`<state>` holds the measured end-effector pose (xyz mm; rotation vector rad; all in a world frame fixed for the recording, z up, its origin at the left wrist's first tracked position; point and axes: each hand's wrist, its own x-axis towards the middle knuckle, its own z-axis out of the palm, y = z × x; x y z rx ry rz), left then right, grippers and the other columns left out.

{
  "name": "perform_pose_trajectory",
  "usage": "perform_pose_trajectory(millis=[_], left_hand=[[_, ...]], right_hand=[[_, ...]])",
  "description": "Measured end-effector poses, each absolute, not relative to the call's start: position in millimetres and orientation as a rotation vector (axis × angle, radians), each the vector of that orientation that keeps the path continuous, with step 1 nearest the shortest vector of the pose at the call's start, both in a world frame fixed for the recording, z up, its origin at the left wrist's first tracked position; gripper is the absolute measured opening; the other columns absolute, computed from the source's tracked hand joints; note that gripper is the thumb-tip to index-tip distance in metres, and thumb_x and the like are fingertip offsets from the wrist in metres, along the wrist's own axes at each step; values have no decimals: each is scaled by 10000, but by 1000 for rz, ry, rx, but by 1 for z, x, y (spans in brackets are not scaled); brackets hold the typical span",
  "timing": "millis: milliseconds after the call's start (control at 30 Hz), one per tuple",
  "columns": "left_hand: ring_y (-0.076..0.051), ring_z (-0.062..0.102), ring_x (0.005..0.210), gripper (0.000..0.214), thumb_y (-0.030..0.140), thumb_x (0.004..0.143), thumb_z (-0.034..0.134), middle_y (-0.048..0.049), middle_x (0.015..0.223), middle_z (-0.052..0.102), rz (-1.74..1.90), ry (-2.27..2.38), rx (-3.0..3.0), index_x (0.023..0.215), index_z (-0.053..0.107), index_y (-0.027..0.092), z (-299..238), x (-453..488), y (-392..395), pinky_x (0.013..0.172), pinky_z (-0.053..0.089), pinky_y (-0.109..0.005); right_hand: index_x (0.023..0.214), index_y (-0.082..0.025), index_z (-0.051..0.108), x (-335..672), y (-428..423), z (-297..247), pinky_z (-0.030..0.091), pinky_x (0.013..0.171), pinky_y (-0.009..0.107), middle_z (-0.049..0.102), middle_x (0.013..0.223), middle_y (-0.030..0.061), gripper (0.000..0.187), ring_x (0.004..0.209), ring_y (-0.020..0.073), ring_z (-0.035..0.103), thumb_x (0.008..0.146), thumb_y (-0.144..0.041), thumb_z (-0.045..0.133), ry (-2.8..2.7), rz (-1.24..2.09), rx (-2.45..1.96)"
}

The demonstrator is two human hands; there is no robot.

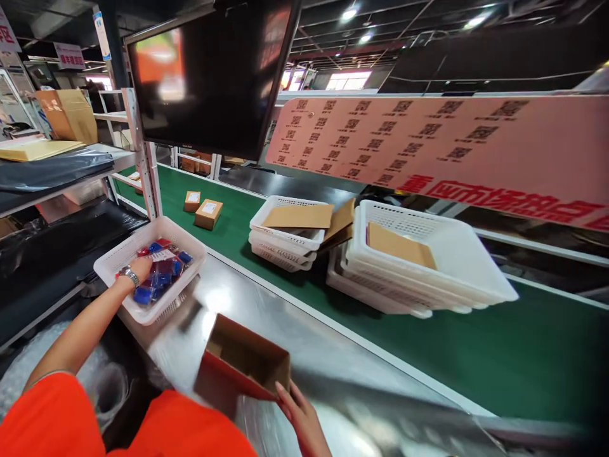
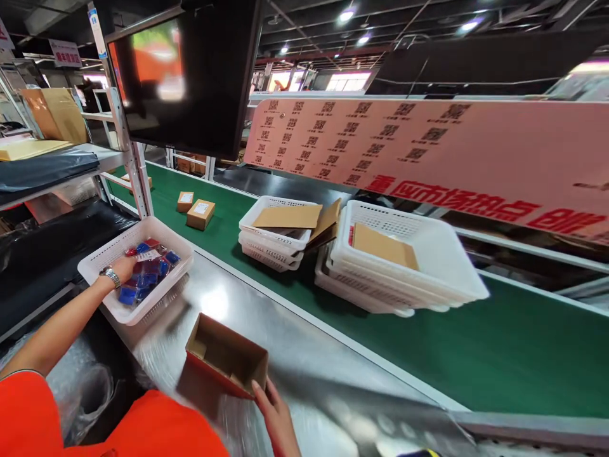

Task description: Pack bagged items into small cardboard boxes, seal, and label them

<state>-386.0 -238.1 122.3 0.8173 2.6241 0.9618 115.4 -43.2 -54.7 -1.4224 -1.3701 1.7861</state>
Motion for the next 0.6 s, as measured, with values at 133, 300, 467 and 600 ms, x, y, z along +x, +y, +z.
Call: perform_pose_trajectory(millis=[133,300,467,600], left_hand=[[-323,751,1084,237,88,969,621,-105,901,778,801,2698,984,1148,773,110,155,-373,-249,1151,505,-520],[-288,751,987,342,400,1063,574,-95,1012,819,1222,2129,1403,1118,837,189,153,-291,-230,1006,590,-419],[-258,728,893,416,530,1049,580,-52,870,780,1066,1640,1464,959,809,194,114,-198,-187,931,604,-372],[-335,716,1277,491,522,953,738,-125,1321,812,1112,1797,1346,1320,763,196,73,-184,-177,1164,555,-445]], right_hand=[[1218,-242,841,115,-34,-41,529,1273,590,819,1412,157,826,1485,478,657,546,-714,930,-1389,1645,-1473],[1540,-289,672,96,-44,3,464,1339,569,580,1733,143,1061,1623,392,527,624,-725,982,-1398,1546,-1145],[1304,-232,793,76,-56,38,614,1163,574,819,1387,157,699,1293,368,766,808,-712,899,-1598,1528,-901],[1078,-216,829,93,-43,66,669,965,486,861,1064,124,473,1000,317,792,1001,-648,654,-1862,1237,-922]])
